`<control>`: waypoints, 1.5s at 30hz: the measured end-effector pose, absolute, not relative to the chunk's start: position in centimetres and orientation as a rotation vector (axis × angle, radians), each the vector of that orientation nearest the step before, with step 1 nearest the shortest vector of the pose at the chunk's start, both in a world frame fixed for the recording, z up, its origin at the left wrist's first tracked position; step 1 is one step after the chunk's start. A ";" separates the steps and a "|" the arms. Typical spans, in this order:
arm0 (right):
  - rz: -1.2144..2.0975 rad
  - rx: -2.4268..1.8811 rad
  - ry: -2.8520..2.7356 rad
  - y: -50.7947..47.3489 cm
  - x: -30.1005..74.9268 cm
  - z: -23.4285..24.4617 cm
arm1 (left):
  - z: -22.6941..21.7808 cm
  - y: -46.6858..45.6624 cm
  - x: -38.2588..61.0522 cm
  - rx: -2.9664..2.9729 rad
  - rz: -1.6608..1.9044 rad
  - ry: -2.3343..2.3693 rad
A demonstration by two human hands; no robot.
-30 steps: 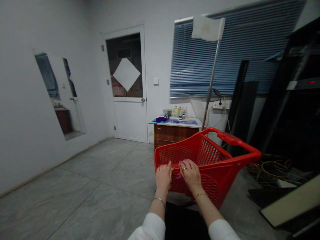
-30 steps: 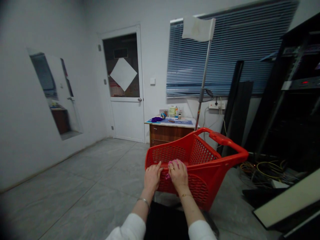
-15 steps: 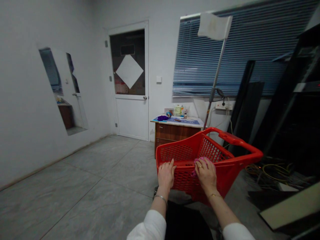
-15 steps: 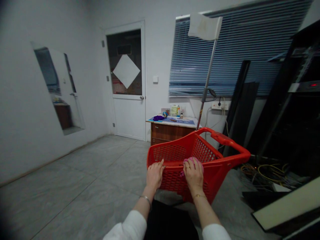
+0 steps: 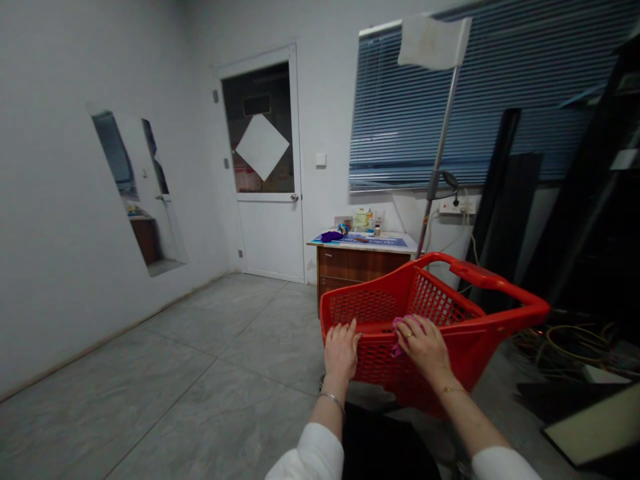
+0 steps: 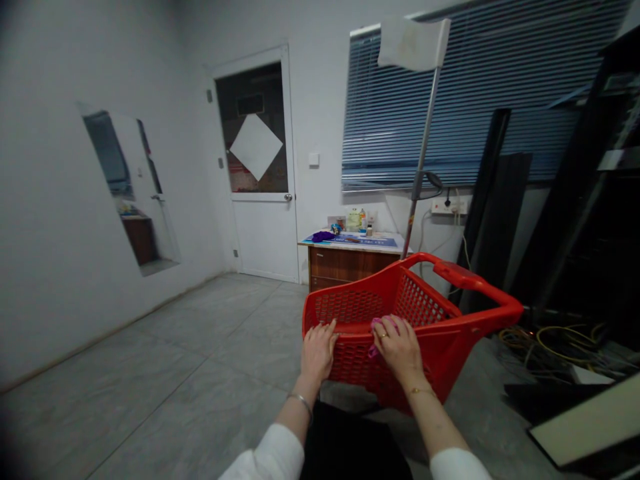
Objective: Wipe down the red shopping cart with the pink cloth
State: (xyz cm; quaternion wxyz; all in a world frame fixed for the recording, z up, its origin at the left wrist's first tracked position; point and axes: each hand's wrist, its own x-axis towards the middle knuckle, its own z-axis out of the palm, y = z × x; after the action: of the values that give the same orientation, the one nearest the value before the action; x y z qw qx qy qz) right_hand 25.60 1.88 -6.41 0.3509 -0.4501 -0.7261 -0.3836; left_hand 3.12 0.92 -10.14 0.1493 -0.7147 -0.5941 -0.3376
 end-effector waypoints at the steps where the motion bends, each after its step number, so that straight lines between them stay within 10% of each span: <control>1: -1.003 -1.171 -1.883 2.0 26.5 -6.2 | -10.2 1.0 3.2 -2.055 -0.971 -1.706; 45: -0.924 -1.251 -1.867 1.4 25.6 -6.3 | -9.5 0.5 2.7 -2.076 -0.973 -1.746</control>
State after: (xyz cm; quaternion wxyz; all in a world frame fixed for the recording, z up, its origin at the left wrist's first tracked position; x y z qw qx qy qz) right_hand 25.60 1.42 -6.25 0.3484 -0.4825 -0.7202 -0.3566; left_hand 2.73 0.53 -9.51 0.1296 -0.7143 -0.6006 -0.3349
